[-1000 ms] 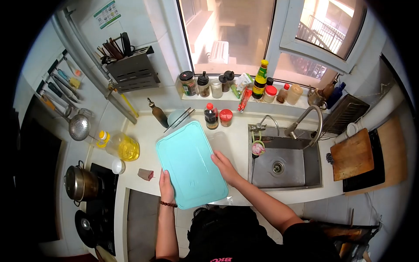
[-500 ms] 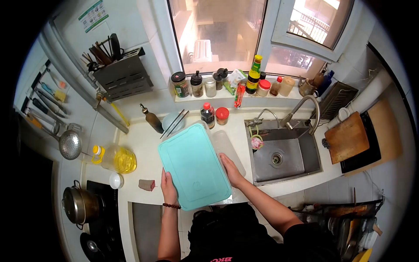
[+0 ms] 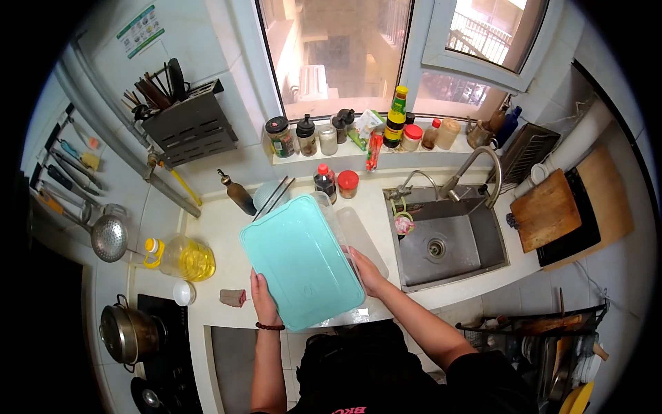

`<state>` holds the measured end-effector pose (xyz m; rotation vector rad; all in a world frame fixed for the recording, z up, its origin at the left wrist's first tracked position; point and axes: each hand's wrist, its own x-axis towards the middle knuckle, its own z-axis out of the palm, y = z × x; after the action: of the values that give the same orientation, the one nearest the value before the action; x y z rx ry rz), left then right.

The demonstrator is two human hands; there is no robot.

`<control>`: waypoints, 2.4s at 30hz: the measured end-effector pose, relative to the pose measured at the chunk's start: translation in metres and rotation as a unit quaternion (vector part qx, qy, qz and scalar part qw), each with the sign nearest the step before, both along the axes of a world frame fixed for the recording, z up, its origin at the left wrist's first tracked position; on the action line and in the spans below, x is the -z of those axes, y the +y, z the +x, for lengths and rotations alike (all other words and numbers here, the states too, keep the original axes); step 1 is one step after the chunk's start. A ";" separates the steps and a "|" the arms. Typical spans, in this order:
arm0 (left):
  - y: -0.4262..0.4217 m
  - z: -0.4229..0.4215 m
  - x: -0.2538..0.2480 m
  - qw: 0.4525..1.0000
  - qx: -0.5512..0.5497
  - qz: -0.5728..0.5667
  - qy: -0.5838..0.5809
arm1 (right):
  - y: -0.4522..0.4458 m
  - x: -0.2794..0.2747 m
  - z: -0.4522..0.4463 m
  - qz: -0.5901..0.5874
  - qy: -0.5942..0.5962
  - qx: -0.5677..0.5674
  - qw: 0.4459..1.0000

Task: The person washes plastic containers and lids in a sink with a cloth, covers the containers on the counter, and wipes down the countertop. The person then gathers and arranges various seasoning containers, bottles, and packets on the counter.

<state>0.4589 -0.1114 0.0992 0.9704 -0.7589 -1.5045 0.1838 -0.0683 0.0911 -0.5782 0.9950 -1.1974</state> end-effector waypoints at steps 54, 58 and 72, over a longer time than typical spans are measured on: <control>0.031 0.055 0.013 0.987 0.098 0.113 0.059 | -0.005 -0.015 0.057 -0.071 0.222 -0.015 0.972; 0.036 0.062 0.025 0.989 0.093 0.105 0.038 | -0.004 0.008 0.065 -0.070 0.223 -0.021 0.972; 0.037 0.128 0.114 0.990 -0.031 0.108 -0.087 | -0.005 0.046 0.123 -0.039 0.347 -0.138 0.927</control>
<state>0.5868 -0.0744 -0.0144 1.2899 -0.6912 -1.4812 0.3068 -0.0733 0.0447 -1.2154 1.4000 -0.7810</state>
